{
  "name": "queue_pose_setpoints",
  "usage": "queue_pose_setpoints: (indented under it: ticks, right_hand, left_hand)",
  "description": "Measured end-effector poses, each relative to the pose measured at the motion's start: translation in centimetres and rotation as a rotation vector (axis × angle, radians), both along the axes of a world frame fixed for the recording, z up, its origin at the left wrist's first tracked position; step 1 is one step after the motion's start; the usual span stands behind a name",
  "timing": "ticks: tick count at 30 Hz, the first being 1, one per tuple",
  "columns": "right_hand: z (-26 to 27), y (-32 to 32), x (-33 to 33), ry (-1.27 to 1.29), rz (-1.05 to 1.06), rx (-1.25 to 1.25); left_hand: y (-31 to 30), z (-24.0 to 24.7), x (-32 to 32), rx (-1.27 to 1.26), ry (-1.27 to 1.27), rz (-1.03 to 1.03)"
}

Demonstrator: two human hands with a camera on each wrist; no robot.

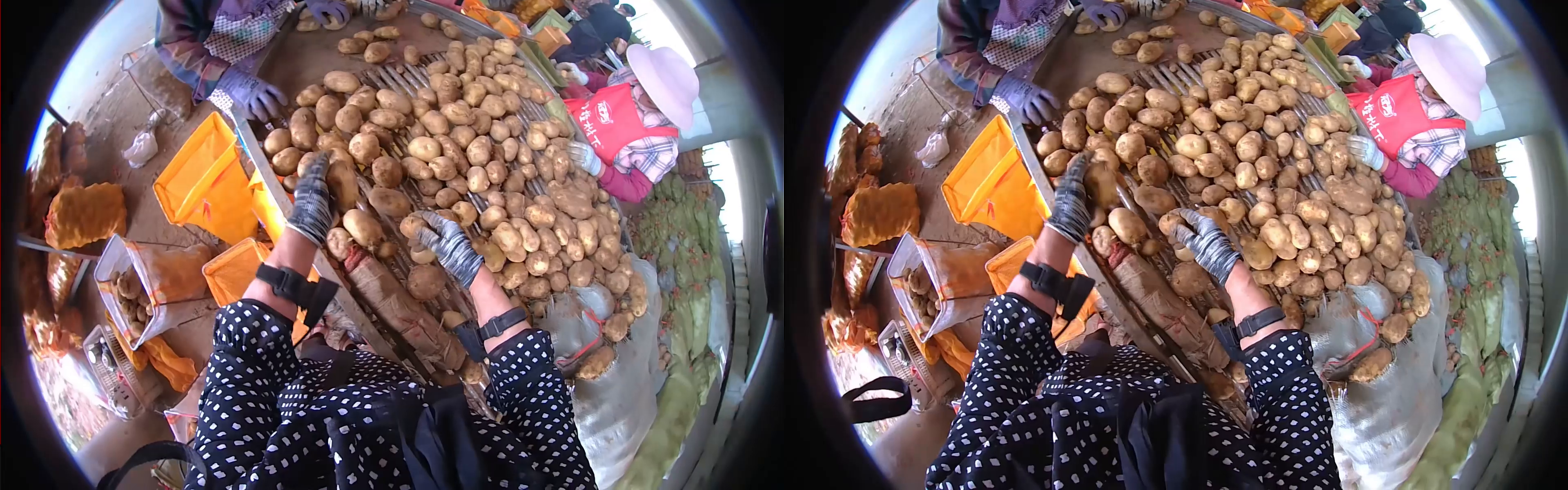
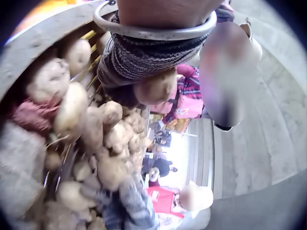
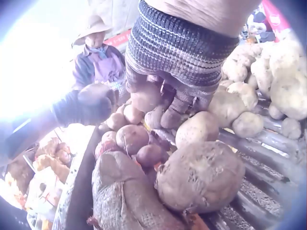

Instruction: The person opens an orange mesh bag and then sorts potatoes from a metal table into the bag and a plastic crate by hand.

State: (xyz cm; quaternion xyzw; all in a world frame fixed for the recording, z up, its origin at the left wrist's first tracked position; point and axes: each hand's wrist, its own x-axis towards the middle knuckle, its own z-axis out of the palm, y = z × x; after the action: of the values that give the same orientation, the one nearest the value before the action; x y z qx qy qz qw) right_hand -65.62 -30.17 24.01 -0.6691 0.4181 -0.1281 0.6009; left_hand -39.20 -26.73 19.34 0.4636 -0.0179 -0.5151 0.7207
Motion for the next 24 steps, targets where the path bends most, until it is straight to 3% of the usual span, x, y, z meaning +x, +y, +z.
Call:
queue_pose_setpoints:
  ticks: [1,2,3,4,5,6,7,8,9,11,12,13,14,16,19,20,22,24]
  right_hand:
    - [1.9,0.3,0.0,-0.063,-0.059,0.117]
    - [3.7,0.7,0.2,-0.13,-0.116,0.234]
    - [3.0,0.7,0.1,-0.125,-0.119,0.227]
    - [1.8,0.8,0.0,-0.065,-0.137,0.012]
    - [1.1,0.6,-0.1,-0.002,-0.163,-0.205]
    - [2.8,1.2,0.9,0.024,-0.092,-0.245]
    - [4.5,2.2,1.8,-0.003,-0.038,-0.164]
    - [5.3,2.8,2.2,-0.03,0.016,-0.08]
    - [4.8,1.9,1.7,0.154,0.134,-0.203]
    - [4.1,-0.2,0.3,0.032,-0.139,-0.109]
    - [3.7,-1.9,-0.4,-0.017,-0.281,-0.045]
    - [3.3,-3.6,-1.3,0.231,-0.196,-0.331]
    - [3.0,-5.1,-2.1,0.476,-0.105,-0.619]
    - [3.3,-7.4,-1.4,0.704,0.178,-0.646]
    - [1.9,-10.2,1.2,0.896,0.429,-0.828]
    - [0.9,-12.0,2.3,0.937,0.411,-0.7]
    - [0.5,-13.2,3.5,0.725,0.37,-0.641]
    - [0.9,-14.3,5.4,0.757,0.372,-0.55]
  left_hand:
    - [0.4,4.1,-0.1,0.149,-0.438,-0.019]
    - [-0.2,3.6,0.3,0.29,-1.149,0.063]
    - [0.0,5.8,-0.3,0.179,-1.343,0.025]
    - [0.9,8.0,-1.4,0.062,-1.536,-0.014]
    - [1.3,5.5,-3.9,0.023,-1.004,-0.463]
    - [1.4,0.2,-5.6,-0.399,-1.312,-0.288]
    - [3.0,4.1,-6.2,-0.217,-0.684,-0.671]
    - [3.4,6.2,-6.4,0.104,0.04,-0.708]
    - [3.5,5.2,-5.7,0.069,0.105,-0.796]
    - [3.8,3.2,-4.7,0.04,0.178,-0.876]
    - [4.2,2.6,-4.7,0.069,-0.161,-0.754]
    - [4.6,2.2,-4.5,0.099,-0.496,-0.62]
    - [5.1,2.7,-3.3,0.055,-1.032,-0.673]
    - [6.3,4.2,-1.4,-0.01,-1.611,-0.646]
    - [7.2,3.0,-0.1,-0.087,-1.749,-0.7]
    - [7.3,2.4,0.2,-0.16,-1.848,-0.703]
    - [6.9,2.7,-0.3,-0.11,-1.833,-0.667]
    - [7.1,2.1,-0.4,-0.067,-1.782,-0.626]
